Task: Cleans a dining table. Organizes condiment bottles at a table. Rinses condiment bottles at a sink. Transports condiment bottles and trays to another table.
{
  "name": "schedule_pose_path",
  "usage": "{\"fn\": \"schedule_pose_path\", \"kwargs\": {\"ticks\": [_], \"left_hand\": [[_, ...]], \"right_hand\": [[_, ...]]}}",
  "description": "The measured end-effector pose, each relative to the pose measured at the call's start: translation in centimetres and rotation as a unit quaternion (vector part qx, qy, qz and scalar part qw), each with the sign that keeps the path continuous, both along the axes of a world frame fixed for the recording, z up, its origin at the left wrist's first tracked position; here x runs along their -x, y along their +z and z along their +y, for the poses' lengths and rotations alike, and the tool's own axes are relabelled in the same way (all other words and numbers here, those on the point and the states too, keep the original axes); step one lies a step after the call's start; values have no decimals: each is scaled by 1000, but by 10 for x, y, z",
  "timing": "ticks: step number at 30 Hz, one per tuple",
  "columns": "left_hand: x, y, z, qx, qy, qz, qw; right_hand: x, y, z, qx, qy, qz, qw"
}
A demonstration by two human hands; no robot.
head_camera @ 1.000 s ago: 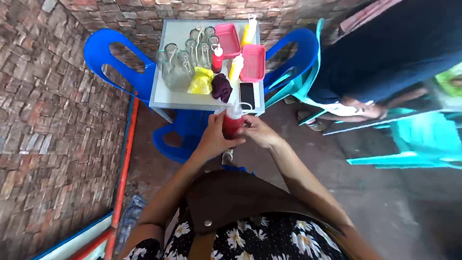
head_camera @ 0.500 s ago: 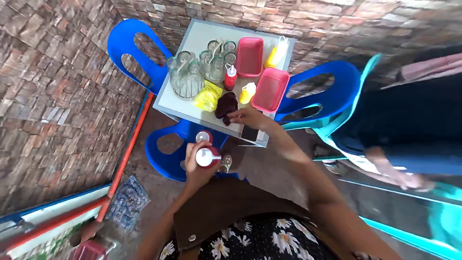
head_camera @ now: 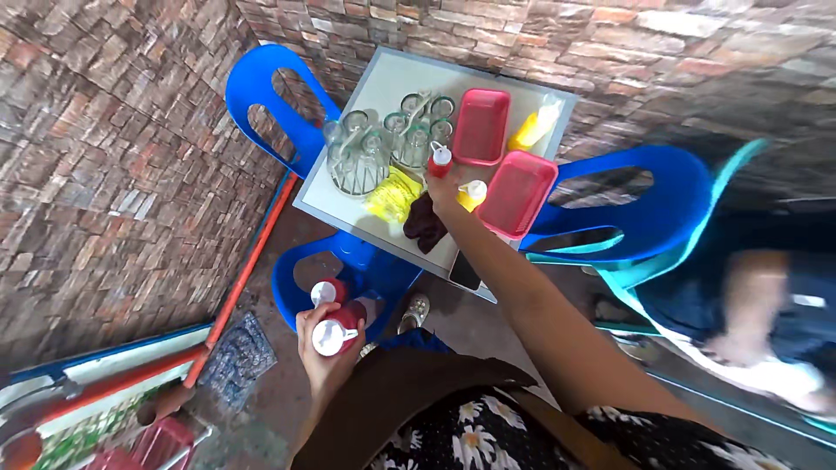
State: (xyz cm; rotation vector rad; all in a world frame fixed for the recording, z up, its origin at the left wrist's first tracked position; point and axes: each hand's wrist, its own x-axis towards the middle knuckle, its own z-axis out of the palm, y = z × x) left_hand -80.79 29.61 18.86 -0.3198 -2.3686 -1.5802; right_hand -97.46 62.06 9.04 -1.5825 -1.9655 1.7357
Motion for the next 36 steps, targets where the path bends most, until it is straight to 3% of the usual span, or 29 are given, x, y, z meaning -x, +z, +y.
{"fn": "schedule_pose_path", "kwargs": {"ticks": [2, 4, 5, 7, 8, 10, 15, 20, 23, 27, 32, 36], "left_hand": [[2, 2, -2, 11, -7, 15, 1000], [6, 4, -4, 27, -41, 34, 998], [8, 4, -4, 31, -66, 46, 996], [16, 3, -6, 30, -133, 73, 988], [20, 2, -7, 24, -169, 85, 982], [26, 0, -10, 18, -240, 98, 966], [41, -2, -10, 40, -431, 61, 899], [44, 3, -13, -3, -607, 54, 793], [32, 11, -20, 1, -708, 66, 703], [-17, 23, -36, -4, -817, 53, 574], [-91, 24, -73, -22, -927, 46, 372], [-154, 33, -119, -33, -966, 66, 247]], "right_hand": [[-15, 12, -21, 42, 21, -4, 999], [-46, 16, -52, 65, 132, 54, 988], [-62, 21, -65, 85, 231, 99, 964], [-94, 24, -87, 115, 443, 197, 867], [-109, 26, -97, 113, 506, 248, 818], [-137, 31, -120, 88, 528, 316, 783], [-191, 30, -143, -16, 400, 391, 829], [-256, 51, -179, -97, 273, 321, 902], [-303, 54, -230, -114, 126, 321, 932], [-376, 62, -319, -136, -54, 313, 938], [-464, 57, -444, -219, -260, 220, 914], [-507, 63, -544, -210, -414, 164, 871]]}}
